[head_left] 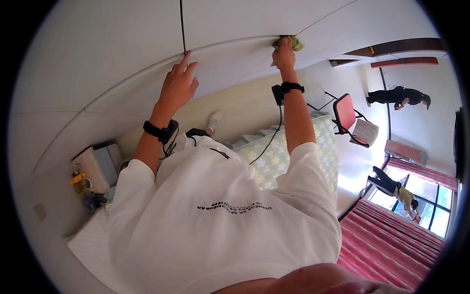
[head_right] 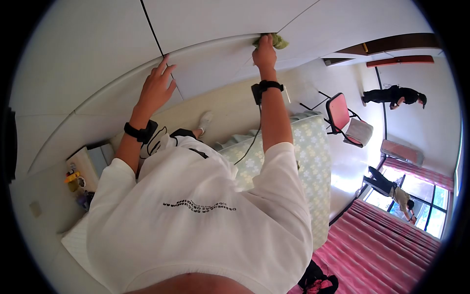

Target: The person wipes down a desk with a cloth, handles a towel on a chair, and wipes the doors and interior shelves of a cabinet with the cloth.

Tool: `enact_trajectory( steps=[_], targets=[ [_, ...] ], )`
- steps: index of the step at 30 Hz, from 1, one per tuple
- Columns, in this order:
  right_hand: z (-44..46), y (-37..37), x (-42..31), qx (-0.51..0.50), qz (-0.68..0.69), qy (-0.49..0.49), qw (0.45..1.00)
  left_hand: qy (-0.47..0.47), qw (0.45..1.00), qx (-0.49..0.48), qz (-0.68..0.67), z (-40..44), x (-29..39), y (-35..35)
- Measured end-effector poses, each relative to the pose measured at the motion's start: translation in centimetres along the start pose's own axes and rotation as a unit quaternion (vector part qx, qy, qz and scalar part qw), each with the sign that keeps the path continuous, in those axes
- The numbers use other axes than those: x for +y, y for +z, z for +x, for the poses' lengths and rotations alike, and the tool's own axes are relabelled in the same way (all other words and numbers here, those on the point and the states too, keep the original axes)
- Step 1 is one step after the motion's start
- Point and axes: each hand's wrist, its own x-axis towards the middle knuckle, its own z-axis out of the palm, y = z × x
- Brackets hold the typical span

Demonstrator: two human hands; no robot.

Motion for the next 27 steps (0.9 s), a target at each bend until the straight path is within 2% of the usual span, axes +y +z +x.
enact_trajectory(
  steps=[2,7,9,10,12,13,17,19,20,21,22,25,27],
  targets=[
    [0.2,0.9,-0.1,0.046,0.052,-0.023,0.997,0.009,1.0,0.008,0.002,0.6,-0.1,1.0],
    [-1.0,0.8,-3.5,0.018,0.087,-0.066,0.994,-0.036,0.999,-0.016,0.009,1.4,0.2,2.0],
    [-2.0,1.6,-4.9,0.075,0.135,-0.142,0.978,-0.033,0.999,-0.002,-0.012,2.0,0.4,2.4],
    [-2.8,1.4,-6.0,0.076,0.137,-0.137,0.978,-0.034,0.999,0.009,-0.031,1.9,0.3,2.5],
    [-4.0,1.6,-8.2,-0.003,0.186,-0.094,0.978,-0.043,0.998,0.002,-0.052,1.8,0.7,3.0],
    [-4.7,1.9,-9.2,-0.002,0.191,-0.093,0.977,-0.055,0.995,0.002,-0.078,1.8,0.8,3.1],
    [-8.0,2.5,-12.7,0.006,0.223,-0.145,0.964,-0.048,0.996,0.022,-0.074,0.7,1.0,3.4],
    [-10.2,1.9,-14.2,-0.009,0.262,-0.187,0.947,-0.029,0.985,0.061,-0.16,0.1,1.2,3.4],
    [-11.3,1.3,-14.5,-0.007,0.264,-0.188,0.946,-0.028,0.985,0.062,-0.158,-0.2,1.3,3.3],
    [-12.5,0.4,-14.9,-0.043,0.297,-0.181,0.937,-0.027,0.975,0.056,-0.211,-0.6,1.5,3.1],
    [-13.4,-0.1,-15.1,-0.079,0.329,-0.172,0.925,-0.027,0.963,0.049,-0.264,-1.0,1.7,2.9],
    [-15.2,-0.8,-12.9,-0.062,0.392,-0.199,0.896,-0.003,0.947,0.012,-0.321,-2.0,2.2,2.7],
    [-15.5,-1.5,-11.5,-0.076,0.395,-0.188,0.896,-0.009,0.941,0.003,-0.339,-2.3,2.7,2.7]
  ],
)
